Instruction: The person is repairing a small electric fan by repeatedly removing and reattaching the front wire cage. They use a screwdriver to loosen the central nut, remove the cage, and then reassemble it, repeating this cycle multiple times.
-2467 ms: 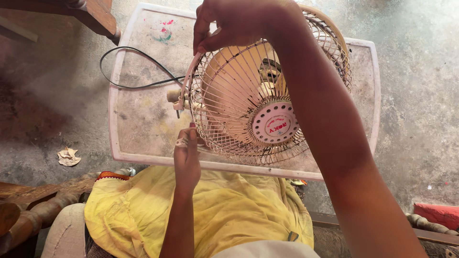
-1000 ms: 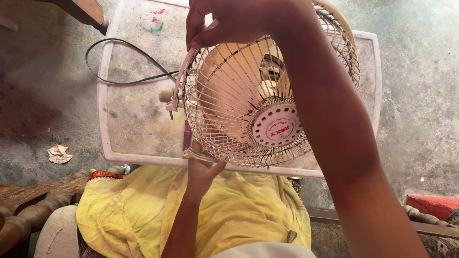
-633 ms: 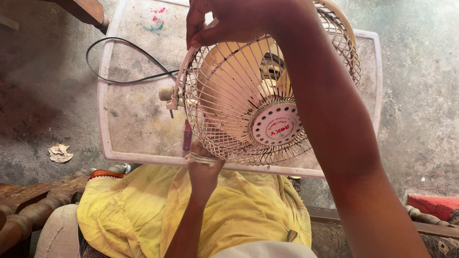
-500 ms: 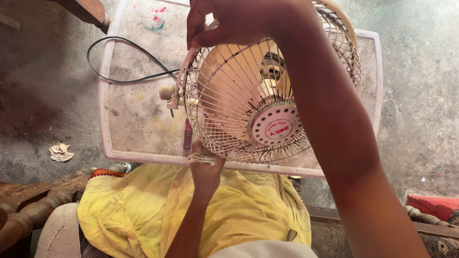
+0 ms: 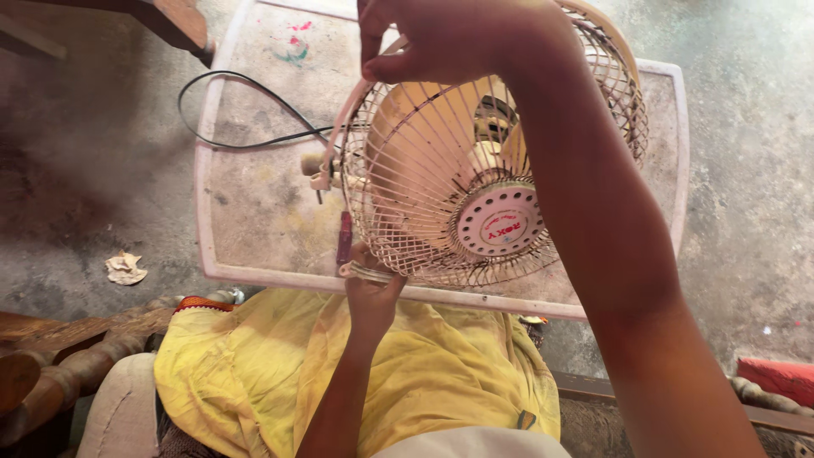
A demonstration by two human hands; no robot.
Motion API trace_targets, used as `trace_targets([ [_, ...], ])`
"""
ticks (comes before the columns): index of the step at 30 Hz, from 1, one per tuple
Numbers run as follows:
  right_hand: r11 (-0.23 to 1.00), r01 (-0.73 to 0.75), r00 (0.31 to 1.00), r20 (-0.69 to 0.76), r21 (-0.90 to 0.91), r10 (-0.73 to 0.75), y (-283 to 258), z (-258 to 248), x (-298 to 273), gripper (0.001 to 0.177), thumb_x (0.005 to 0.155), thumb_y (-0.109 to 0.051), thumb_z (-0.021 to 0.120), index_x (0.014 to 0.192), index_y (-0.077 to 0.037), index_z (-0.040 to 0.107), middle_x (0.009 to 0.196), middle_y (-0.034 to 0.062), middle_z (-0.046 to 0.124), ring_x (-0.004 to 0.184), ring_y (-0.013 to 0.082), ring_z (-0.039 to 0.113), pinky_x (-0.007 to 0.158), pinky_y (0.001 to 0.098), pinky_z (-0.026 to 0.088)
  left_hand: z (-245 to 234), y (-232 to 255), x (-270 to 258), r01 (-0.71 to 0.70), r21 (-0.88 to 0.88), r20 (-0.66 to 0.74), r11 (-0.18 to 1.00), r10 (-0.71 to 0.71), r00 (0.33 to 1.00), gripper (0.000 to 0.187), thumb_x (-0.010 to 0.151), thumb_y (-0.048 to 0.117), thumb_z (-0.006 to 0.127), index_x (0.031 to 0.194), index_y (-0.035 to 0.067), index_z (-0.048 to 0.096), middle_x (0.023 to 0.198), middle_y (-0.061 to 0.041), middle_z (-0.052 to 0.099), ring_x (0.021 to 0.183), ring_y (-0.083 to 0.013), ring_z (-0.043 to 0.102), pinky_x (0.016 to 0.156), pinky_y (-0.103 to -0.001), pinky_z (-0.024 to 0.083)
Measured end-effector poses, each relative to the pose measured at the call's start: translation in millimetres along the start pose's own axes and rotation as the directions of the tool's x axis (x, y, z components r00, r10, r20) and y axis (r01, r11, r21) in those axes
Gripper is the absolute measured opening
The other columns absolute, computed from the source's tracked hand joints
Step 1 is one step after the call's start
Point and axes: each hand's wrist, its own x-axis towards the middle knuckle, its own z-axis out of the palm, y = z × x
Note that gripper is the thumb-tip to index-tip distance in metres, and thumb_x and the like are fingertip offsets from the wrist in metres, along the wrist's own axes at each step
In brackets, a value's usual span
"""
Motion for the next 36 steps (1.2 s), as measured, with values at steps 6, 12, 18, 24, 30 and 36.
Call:
trace_targets([
  [6,0.993,-0.117,0.989,0.089,0.005,0.116,-1.0,-5.3,0.8,0.029,0.098,-0.039,0.074,0.11,-0.012,0.076,0.104,0.0073,0.073,0.086,0.0267,0.069,0.072,0.0439,0.053,7.2,12.6,1.6,0.019,0.024,-0.011,1.0,-0.019,1.0,0.058,0.081,-0.019,0.064,0.133,0.0,0.044,0.116,-0.011,0.066,0.109,-0.0182,0.069,0.093,-0.031,0.056],
  [12,0.997,-0.068,0.995,0.072,0.022,0.066,0.6,-6.0,-4.1,0.029,0.099,-0.036,0.073,0.11,-0.01,0.076,0.101,0.0092,0.074,0.086,0.0266,0.07,0.073,0.0433,0.054,8.8,17.3,5.7,0.034,0.055,-0.047,0.998,-0.032,0.998,0.05,0.082,-0.015,0.068,0.126,-0.001,0.05,0.108,-0.009,0.07,0.103,-0.0162,0.07,0.089,-0.029,0.057],
  [18,0.999,-0.041,0.996,0.081,0.015,0.04,8.3,-4.7,1.1,0.028,0.099,-0.036,0.073,0.109,-0.009,0.076,0.098,0.0102,0.073,0.085,0.0267,0.069,0.072,0.0427,0.054,15.7,23.7,0.4,0.011,0.144,-0.105,0.99,0.005,0.994,0.046,0.081,-0.012,0.072,0.122,-0.003,0.054,0.1,-0.009,0.069,0.092,-0.014,0.069,0.084,-0.027,0.057],
  [24,0.995,0.021,0.998,0.048,0.094,-0.026,18.4,-9.2,-5.1,0.025,0.099,-0.032,0.073,0.106,-0.009,0.078,0.097,0.0095,0.073,0.087,0.0249,0.069,0.074,0.0401,0.054,21.8,35.5,-5.1,0.085,0.319,-0.158,0.944,-0.036,0.987,0.046,0.08,-0.007,0.075,0.121,-0.003,0.055,0.094,-0.006,0.067,0.086,-0.0106,0.067,0.079,-0.025,0.057],
  [30,0.993,0.03,0.999,0.023,0.113,-0.033,15.2,-11.9,-7.9,0.023,0.097,-0.03,0.076,0.104,-0.009,0.079,0.095,0.0105,0.071,0.088,0.0259,0.069,0.077,0.0403,0.054,2.4,30.5,10.4,0.043,0.498,-0.058,0.866,-0.015,0.998,0.044,0.073,-0.006,0.079,0.112,-0.004,0.059,0.085,-0.006,0.069,0.079,-0.0126,0.067,0.073,-0.025,0.056],
  [36,0.992,-0.032,0.999,0.011,0.12,0.031,3.9,-6.3,5.0,0.021,0.091,-0.029,0.079,0.099,-0.01,0.081,0.096,0.0091,0.073,0.091,0.0253,0.07,0.082,0.041,0.054,-7.3,29.9,24.1,0.086,0.255,-0.028,0.963,-0.082,0.996,0.043,0.073,-0.009,0.076,0.114,-0.006,0.065,0.095,-0.008,0.076,0.086,-0.015,0.074,0.08,-0.028,0.06],
])
